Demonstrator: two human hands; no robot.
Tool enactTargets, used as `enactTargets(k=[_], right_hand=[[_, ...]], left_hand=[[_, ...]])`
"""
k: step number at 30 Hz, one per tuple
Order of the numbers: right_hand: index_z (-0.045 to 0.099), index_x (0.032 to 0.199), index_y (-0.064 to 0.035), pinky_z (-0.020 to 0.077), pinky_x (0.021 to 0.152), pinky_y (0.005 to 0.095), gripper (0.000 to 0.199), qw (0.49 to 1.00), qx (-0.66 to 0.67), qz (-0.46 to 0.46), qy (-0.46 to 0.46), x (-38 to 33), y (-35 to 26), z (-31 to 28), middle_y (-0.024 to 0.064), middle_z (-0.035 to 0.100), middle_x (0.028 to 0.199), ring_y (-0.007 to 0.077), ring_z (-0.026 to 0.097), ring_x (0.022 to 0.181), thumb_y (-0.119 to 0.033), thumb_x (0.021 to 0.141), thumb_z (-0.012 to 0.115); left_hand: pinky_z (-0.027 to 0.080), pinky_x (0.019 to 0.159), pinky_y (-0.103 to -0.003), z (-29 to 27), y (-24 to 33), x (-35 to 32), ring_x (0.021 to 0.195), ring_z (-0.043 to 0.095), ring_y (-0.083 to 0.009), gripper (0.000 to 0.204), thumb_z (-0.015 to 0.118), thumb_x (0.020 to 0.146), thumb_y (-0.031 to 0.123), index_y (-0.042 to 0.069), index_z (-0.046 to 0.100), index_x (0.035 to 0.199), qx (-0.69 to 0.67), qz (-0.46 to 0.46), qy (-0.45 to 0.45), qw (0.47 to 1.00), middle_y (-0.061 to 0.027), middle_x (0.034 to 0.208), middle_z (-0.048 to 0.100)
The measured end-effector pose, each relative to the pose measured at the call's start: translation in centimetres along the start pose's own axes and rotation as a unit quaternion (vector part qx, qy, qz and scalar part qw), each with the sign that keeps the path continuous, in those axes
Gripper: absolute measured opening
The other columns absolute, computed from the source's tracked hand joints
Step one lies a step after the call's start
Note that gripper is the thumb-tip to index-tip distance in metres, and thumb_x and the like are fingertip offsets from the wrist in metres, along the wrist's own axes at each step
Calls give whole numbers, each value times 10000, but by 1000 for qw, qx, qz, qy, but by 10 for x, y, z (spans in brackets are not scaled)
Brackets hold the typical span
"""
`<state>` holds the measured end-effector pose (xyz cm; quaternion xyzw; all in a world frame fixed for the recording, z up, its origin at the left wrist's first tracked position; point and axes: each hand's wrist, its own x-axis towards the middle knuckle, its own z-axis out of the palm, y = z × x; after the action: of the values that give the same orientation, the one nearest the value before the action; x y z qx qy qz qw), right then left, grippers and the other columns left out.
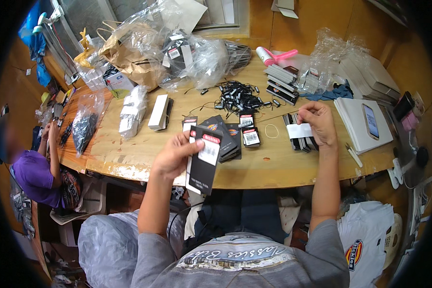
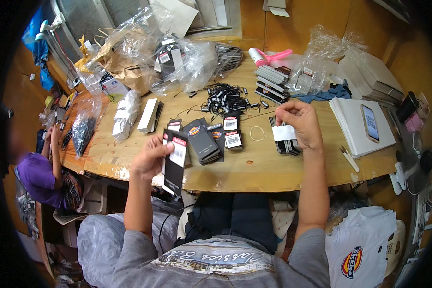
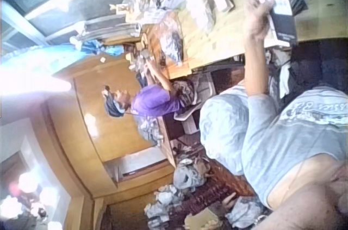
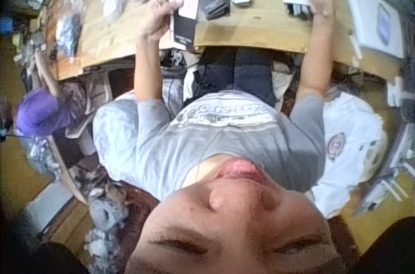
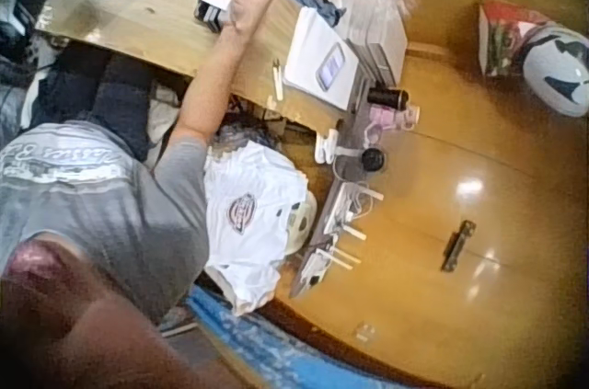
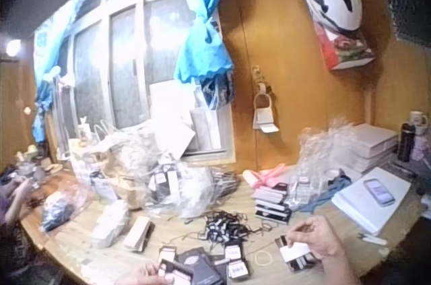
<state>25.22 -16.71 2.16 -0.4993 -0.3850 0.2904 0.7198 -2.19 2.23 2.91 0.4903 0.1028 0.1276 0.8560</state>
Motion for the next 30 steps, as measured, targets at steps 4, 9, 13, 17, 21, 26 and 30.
enactTargets(k=[4,9,13,17,21,26,30], right_hand=[[565,790,-66,457,670,302,100,954,299,-9,-29,-7,17,9,36,568,730,168,557,734,-124,733,623],[563,772,-90,442,627,271,105,879,476,-20,2,-14,19,41,14,556,772,133,512,739,-181,748,611],[520,737,-51,348,466,186,167,903,424,-73,14,-33,6,55,7,497,666,84,397,492,-181,733,624],[558,716,-10,353,463,164,86,982,71,-107,141,-58,-1,76,28,523,679,71,453,502,-23,690,639],[603,769,26,418,548,174,122,967,-185,-118,126,-73,7,105,60,554,735,101,525,631,90,665,601],[612,829,20,424,586,194,167,960,-237,-131,76,-73,14,120,72,546,772,120,530,666,91,684,570],[610,843,23,414,579,207,161,963,-223,-141,60,-71,21,117,76,554,796,128,531,661,81,704,553]], left_hand=[[479,641,-242,14,-34,-6,669,581,-114,179,597,725,51,-1,543,887,13,-33,56,998,-62,789,603],[469,679,-232,20,-58,-6,712,570,-98,171,588,751,47,-9,547,907,34,-42,72,996,-61,814,602],[439,724,-218,28,-63,-3,800,534,-81,244,547,785,46,-14,486,1013,99,40,121,987,-64,920,569],[421,720,-214,35,-72,4,796,511,-65,189,504,815,52,-13,470,989,102,152,179,967,-56,900,560],[421,678,-201,53,-75,10,754,502,-53,115,524,806,55,3,466,889,99,215,208,949,-35,830,555],[418,601,-182,59,-80,15,672,493,-36,160,599,746,29,5,473,843,142,250,245,926,-16,737,549],[415,596,-173,61,-80,15,668,493,-36,175,613,729,16,4,477,838,168,260,258,915,-14,727,544]])
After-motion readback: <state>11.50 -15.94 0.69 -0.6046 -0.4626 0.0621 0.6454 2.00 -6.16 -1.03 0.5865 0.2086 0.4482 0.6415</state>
